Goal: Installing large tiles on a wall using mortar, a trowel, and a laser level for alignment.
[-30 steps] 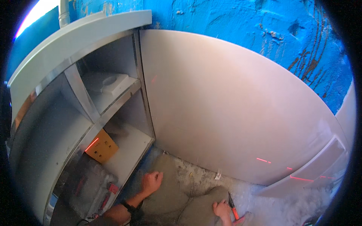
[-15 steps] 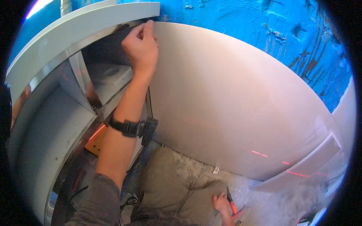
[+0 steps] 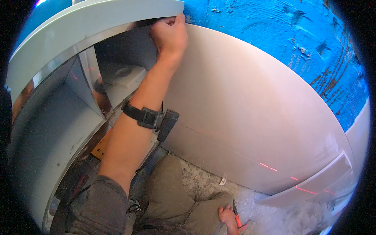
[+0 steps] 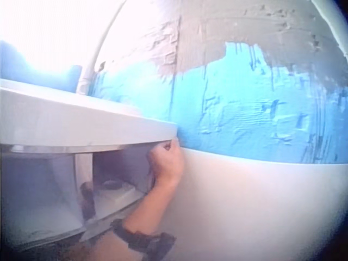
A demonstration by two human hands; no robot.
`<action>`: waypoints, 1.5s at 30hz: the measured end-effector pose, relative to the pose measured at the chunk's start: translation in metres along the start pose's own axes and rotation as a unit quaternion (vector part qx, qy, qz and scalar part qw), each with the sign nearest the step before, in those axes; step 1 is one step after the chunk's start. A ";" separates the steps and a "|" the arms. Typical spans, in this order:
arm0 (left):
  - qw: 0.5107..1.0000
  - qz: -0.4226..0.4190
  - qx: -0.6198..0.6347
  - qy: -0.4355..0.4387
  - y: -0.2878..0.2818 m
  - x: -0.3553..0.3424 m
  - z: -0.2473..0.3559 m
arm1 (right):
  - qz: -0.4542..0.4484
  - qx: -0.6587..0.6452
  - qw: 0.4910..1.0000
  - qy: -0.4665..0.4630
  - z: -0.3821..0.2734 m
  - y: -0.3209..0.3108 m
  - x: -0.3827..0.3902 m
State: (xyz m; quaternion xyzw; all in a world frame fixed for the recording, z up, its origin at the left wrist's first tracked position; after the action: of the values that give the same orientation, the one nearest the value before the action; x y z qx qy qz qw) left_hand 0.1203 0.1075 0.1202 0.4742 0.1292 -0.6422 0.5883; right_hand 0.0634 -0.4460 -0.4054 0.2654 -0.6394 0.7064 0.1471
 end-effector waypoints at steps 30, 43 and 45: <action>0.680 -0.111 0.632 -0.354 -0.014 0.005 0.016 | -0.020 -0.012 1.000 0.013 -0.008 -0.010 0.000; 0.615 -0.118 0.692 -0.359 -0.041 0.010 0.032 | 0.001 -0.030 0.999 0.023 0.004 0.007 -0.009; 0.610 -0.107 0.687 -0.381 -0.037 0.007 0.024 | -0.005 -0.035 0.999 0.018 0.005 0.011 -0.016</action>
State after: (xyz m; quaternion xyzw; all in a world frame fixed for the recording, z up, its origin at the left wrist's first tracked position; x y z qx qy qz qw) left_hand 0.0774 0.0955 0.1123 0.4345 -0.5359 -0.7238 0.0137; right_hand 0.0718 -0.4505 -0.4231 0.2502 -0.6599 0.6875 0.1711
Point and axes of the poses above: each hand's wrist, its own x-axis away from the middle knuckle, its own y-axis out of the palm, z = x × y, the point moved 4 cm from there along -x, towards the middle knuckle, and after that the axes turned 5 degrees about x, right-handed, at the moved point
